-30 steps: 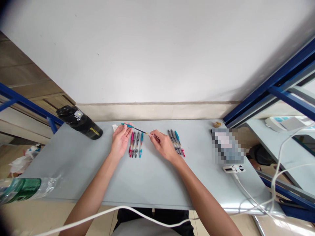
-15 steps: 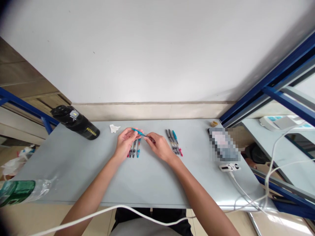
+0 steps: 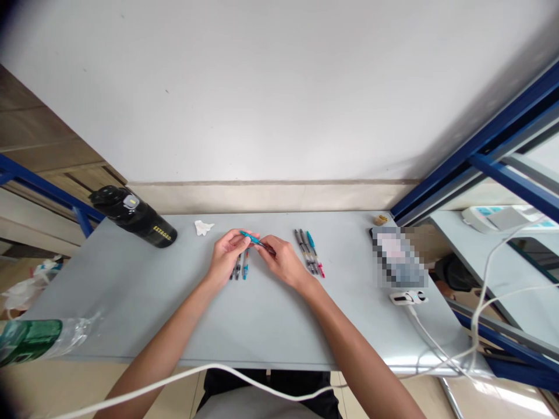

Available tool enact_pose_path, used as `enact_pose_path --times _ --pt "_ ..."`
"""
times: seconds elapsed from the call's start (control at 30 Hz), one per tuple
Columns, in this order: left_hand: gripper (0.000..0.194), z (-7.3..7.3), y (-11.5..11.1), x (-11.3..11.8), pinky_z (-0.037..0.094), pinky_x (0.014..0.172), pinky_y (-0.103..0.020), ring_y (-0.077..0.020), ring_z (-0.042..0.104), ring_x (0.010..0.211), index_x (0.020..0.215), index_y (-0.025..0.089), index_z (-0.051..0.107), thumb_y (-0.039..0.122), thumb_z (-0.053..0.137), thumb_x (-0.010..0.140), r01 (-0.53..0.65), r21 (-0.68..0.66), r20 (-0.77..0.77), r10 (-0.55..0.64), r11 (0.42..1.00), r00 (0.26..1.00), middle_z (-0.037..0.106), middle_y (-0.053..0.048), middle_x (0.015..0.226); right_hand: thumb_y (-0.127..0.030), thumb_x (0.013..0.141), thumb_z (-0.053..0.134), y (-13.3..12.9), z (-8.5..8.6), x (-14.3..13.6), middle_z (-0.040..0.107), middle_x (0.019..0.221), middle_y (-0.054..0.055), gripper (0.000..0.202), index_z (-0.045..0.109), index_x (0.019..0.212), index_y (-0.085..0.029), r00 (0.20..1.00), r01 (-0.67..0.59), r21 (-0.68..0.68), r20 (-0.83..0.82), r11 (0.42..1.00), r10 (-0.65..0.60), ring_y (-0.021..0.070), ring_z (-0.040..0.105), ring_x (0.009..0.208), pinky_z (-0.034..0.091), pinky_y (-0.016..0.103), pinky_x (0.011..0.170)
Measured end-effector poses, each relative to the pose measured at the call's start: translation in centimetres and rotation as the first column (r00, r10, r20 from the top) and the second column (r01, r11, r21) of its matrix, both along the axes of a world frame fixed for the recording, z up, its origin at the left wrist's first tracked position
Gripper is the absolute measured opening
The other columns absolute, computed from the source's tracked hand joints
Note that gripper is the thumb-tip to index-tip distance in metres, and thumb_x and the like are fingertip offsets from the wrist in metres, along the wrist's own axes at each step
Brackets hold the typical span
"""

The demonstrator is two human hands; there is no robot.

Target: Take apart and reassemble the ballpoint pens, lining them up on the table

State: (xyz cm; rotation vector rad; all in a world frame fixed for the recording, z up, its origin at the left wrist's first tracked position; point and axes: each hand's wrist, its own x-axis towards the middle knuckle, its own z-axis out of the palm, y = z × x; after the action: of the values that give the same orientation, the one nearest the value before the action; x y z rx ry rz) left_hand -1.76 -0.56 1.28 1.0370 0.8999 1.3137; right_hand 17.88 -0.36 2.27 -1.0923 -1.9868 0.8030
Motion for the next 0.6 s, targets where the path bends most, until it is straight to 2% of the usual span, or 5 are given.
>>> enact_pose_path --times 0.23,0.33,0.43,0.5,0.6 --pt "0.025 1.0 -0.6 0.3 0.06 0.101 -0.04 -0.0273 0.079 0.11 0.106 0.025 0.081 0.043 0.088 0.09 0.003 0.007 0.0 -0.003 1.0 1.0 0.083 -0.011 0.116 -0.064 0.112 0.043 -0.2 0.3 -0.5 0.052 0.076 0.0 0.052 0.056 0.085 -0.022 0.987 -0.036 -0.201 -0.163 0.979 0.003 0.0163 0.044 0.068 0.038 0.032 0.065" --pt "0.025 0.8 -0.9 0.6 0.061 0.099 -0.039 -0.0264 0.078 0.106 0.107 0.025 0.082 0.044 0.085 0.092 0.009 0.055 -0.041 -0.007 0.998 0.999 0.083 -0.01 0.111 -0.066 0.109 0.052 -0.7 -0.1 -1.2 0.049 0.078 -0.003 0.044 0.055 0.101 -0.024 0.929 -0.112 -0.359 -0.369 0.926 -0.031 0.0149 0.042 0.065 0.037 0.03 0.06" --pt "0.031 0.2 -1.2 1.1 0.064 0.077 -0.036 -0.0227 0.075 0.082 0.107 0.022 0.082 0.046 0.087 0.089 0.067 0.021 -0.017 -0.067 0.998 0.998 0.081 -0.008 0.097 -0.066 0.107 0.055 -1.1 -0.5 -2.0 0.052 0.078 -0.003 0.041 0.049 0.106 -0.026 0.851 -0.226 -0.457 -0.522 0.86 -0.054 0.0152 0.048 0.066 0.042 0.029 0.061" --pt "0.035 -0.1 -1.2 1.3 0.061 0.066 -0.033 -0.0197 0.071 0.073 0.107 0.02 0.082 0.05 0.086 0.089 0.071 -0.021 0.013 -0.07 0.997 0.997 0.078 -0.007 0.092 -0.067 0.106 0.057 -1.0 -0.4 -2.4 0.06 0.087 0.0 0.042 0.05 0.11 -0.026 0.834 -0.255 -0.47 -0.549 0.845 -0.054 0.0174 0.056 0.075 0.05 0.032 0.069" --pt "0.035 -0.2 -0.7 1.0 0.061 0.077 -0.03 -0.0195 0.072 0.088 0.103 0.02 0.082 0.053 0.084 0.091 -0.076 -0.031 0.099 0.079 0.997 0.992 0.076 -0.007 0.095 -0.069 0.101 0.064 -0.6 1.4 -2.5 0.065 0.12 0.01 0.047 0.057 0.117 -0.025 0.871 -0.126 -0.395 -0.483 0.91 -0.089 0.0233 0.064 0.105 0.056 0.039 0.091"
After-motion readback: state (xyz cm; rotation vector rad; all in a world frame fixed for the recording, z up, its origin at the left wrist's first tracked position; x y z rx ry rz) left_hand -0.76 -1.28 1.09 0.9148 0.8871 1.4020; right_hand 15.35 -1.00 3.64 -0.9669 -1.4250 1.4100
